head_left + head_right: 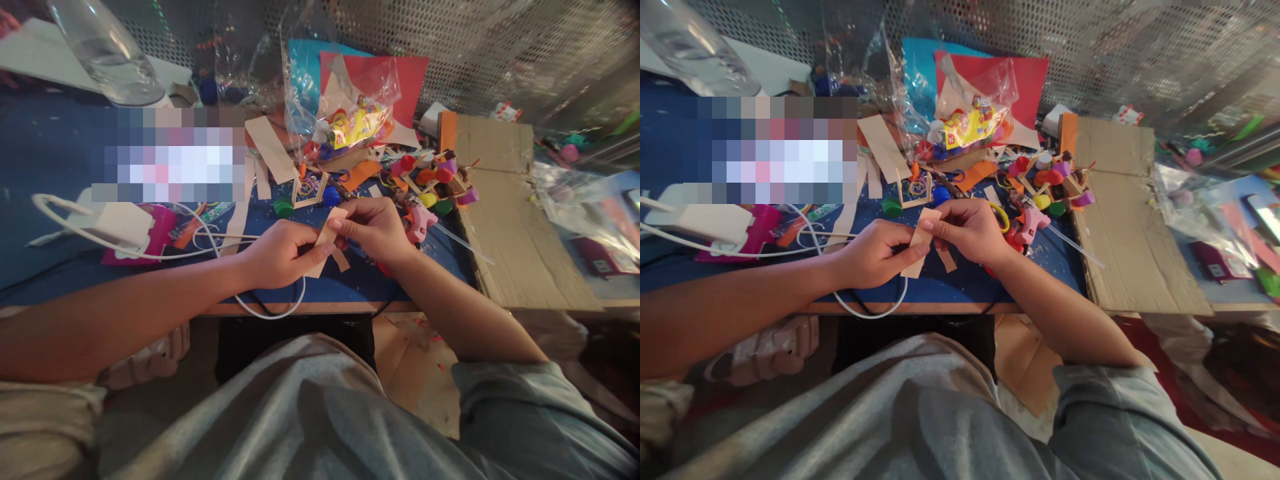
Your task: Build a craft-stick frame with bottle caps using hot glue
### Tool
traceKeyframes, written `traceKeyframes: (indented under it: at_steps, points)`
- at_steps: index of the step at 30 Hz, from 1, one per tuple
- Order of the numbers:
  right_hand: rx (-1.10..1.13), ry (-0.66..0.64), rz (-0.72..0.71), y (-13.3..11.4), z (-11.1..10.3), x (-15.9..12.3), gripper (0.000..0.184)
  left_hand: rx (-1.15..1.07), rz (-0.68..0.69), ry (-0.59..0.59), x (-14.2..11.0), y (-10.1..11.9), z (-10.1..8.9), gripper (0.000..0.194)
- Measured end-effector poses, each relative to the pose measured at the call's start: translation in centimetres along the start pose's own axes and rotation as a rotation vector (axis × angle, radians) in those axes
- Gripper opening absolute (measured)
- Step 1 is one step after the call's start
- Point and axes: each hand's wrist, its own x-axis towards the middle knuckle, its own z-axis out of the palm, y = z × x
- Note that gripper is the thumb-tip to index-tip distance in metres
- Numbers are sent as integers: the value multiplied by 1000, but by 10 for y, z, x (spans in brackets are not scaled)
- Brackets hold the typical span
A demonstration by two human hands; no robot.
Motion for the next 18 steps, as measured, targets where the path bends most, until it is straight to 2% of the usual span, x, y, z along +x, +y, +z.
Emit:
traceKeyframes:
  at_steps: [5,13,18]
  points:
    - [-4,-81,13,-1,0,-1,41,19,25,16,0,0,0,25]
    - [-66,-51,-47,1,-2,-2,47,40,64,18,2,0,-3,31]
    - [78,-140,-56,3,0,-1,37,28,75,61,1,-2,-1,24]
